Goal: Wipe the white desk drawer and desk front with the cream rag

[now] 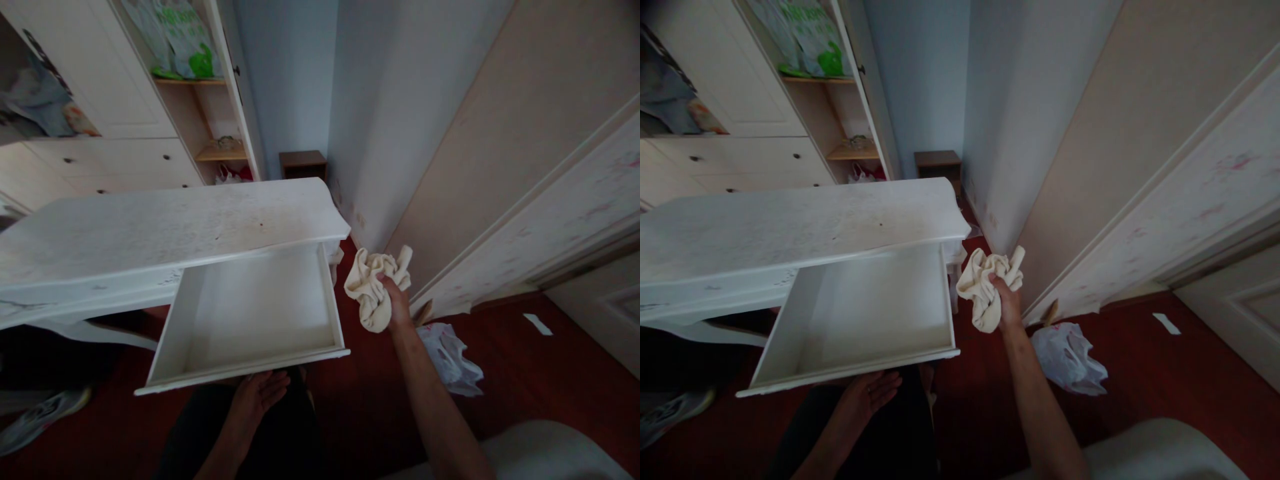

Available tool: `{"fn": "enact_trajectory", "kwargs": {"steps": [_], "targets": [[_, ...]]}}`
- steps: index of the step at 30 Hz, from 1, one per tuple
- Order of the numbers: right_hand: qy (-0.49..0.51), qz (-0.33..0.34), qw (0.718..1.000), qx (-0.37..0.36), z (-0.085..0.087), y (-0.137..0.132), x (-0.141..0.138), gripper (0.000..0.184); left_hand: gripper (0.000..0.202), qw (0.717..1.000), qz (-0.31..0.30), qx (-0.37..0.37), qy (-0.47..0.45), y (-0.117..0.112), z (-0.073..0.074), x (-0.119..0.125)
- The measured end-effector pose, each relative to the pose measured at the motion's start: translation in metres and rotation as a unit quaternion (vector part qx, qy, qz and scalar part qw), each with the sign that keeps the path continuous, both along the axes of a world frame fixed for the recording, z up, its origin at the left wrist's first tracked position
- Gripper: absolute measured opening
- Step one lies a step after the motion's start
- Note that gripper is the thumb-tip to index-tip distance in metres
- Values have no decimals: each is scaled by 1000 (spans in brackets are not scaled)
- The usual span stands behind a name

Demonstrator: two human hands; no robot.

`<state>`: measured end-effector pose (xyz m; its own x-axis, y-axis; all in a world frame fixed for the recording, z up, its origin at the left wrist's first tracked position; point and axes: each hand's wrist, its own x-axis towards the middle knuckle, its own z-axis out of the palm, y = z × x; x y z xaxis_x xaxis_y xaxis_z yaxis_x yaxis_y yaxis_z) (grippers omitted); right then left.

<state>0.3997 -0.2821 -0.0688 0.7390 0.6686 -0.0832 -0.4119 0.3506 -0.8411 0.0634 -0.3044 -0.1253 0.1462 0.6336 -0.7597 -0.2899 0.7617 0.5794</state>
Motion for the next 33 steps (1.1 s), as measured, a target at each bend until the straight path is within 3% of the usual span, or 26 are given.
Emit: {"fn": "enact_trajectory", "kwargs": {"steps": [7,11,15,19,24,30,33], "targets": [[-128,-41,991,-21,-28,37,9,46,5,1000,-5,21,-3,6,3,-27],[-185,-7,982,-39,-45,76,2,51,11,999,-9,26,-33,10,0,-36],[-211,33,977,-6,-48,109,-11,52,11,999,-18,25,-33,13,-4,-40],[-206,41,978,-14,-49,118,-21,47,13,997,-33,38,-55,14,-8,-45],[-201,110,973,-24,-63,83,-34,47,14,998,-16,34,-48,14,-5,-42],[-225,175,958,-28,-102,-16,-57,55,14,1000,18,15,-10,12,6,-31],[-295,220,927,-66,-123,-60,-64,56,12,1000,16,16,-4,12,12,-29]]}}
